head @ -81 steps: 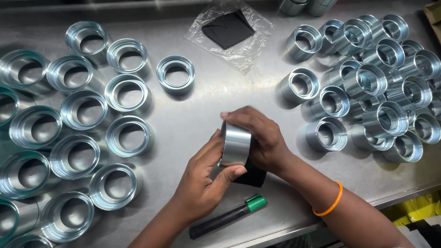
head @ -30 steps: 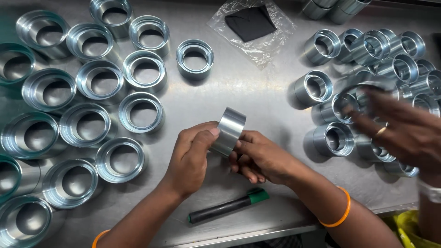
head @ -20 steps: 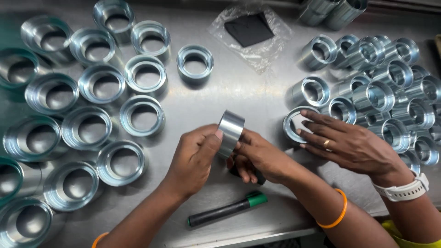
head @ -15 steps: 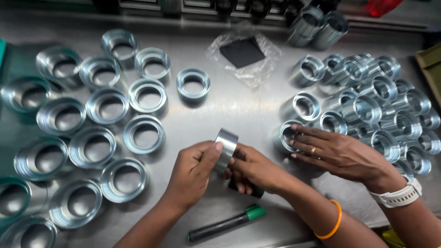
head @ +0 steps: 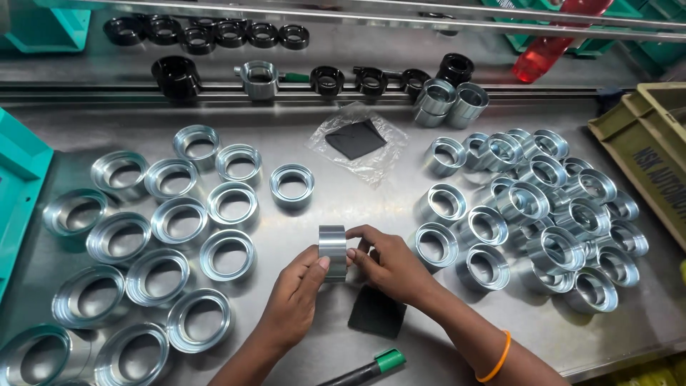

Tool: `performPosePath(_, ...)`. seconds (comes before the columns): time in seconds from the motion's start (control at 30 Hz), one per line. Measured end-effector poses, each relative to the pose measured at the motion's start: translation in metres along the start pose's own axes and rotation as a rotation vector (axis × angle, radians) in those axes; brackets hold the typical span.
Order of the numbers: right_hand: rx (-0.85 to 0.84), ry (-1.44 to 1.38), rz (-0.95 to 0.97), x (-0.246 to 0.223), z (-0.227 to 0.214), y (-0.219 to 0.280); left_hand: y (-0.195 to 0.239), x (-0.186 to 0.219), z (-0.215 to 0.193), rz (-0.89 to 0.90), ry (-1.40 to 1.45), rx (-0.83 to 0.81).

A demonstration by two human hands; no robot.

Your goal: Inspecting and cleaning metal ring components using a scouring pad and a small tool, then placing them into a blue storage crate.

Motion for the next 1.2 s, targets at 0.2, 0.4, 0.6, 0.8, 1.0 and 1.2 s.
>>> performPosePath(0.2, 0.199, 0.293, -0.183, -0.016, -0.010, 0.004, -0.001, -0.036, -0.030, -0.155, 0.060, 0.200)
performPosePath(0.4, 0.185, 0.311, -0.273, -0.017, -0.005, 0.006, 0.000, -0.026, -0.020, -0.078, 0.004, 0.092)
performPosePath(0.6, 0.131, 0.288, -0.173, -0.017, -0.006, 0.004, -0.001, -0.005, -0.003, -0.093, -0.037, 0.054)
performPosePath(0.8, 0.055, 0.395, -0.177, -0.011, 0.001, 0.002, 0.006, -0.043, -0.031, -0.202, -0.035, 0.177)
performPosePath(1.0, 0.009, 0.502, -0.231, -0.025, 0.003, 0.005, -0.004, -0.039, -0.030, -0.124, 0.066, 0.193)
performPosePath(1.2, 0.015, 0.527, -0.254, -0.015, 0.008, 0.002, -0.006, -0.055, -0.042, -0.094, 0.035, 0.195)
Point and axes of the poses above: each hand's wrist, its own y-axis away from the middle knuckle, its own z-axis out of the palm, x = y × z, the point moved 6 cm from there along -y, towards the middle knuckle, and after that the axes turned 12 degrees about y, right-handed, at the moved point
